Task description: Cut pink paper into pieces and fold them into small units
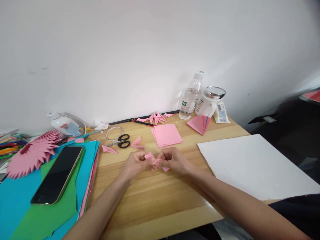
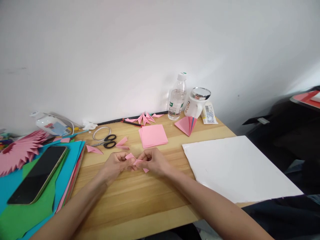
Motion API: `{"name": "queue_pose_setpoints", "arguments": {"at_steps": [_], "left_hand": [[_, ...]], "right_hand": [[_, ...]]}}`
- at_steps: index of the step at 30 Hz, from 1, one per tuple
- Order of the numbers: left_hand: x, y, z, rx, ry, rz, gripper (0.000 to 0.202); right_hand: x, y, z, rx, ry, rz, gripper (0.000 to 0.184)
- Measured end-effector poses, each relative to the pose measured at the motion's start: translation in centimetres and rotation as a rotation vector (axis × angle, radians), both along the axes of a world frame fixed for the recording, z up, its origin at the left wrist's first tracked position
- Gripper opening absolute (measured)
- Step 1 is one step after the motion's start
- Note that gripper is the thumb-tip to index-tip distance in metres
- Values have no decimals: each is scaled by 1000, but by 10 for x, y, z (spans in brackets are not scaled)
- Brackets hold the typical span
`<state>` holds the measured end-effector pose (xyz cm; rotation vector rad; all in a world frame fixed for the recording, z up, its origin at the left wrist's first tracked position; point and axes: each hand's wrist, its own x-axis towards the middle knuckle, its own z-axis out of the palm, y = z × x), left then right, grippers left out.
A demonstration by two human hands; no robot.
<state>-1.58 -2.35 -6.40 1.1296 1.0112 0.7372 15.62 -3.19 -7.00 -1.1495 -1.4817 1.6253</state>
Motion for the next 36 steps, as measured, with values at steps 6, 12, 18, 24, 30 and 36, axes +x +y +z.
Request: {"name": "queue_pose_setpoints", "arguments": {"at_steps": [6, 12, 18, 24, 30, 36], "left_hand": [[2, -2, 6, 91, 34, 41, 36], [-1, 0, 13, 66, 143, -55, 35], [1, -2, 12, 148, 212, -7, 28], [0, -2, 14, 142, 216, 11, 29], [-5, 2, 14, 247, 281, 44, 30], [-5, 2, 14, 279, 294, 60, 30]], "right_hand": [[1, 0, 1, -56, 85, -7, 40], [-1, -1, -2, -62, 56, 8, 42], [-5, -4, -2, -3, 28, -19, 41], [-1, -2, -1, -36, 53, -18, 33], [8, 4, 3, -64, 59, 36, 36], [5, 4, 2, -27, 33, -37, 40]]}}
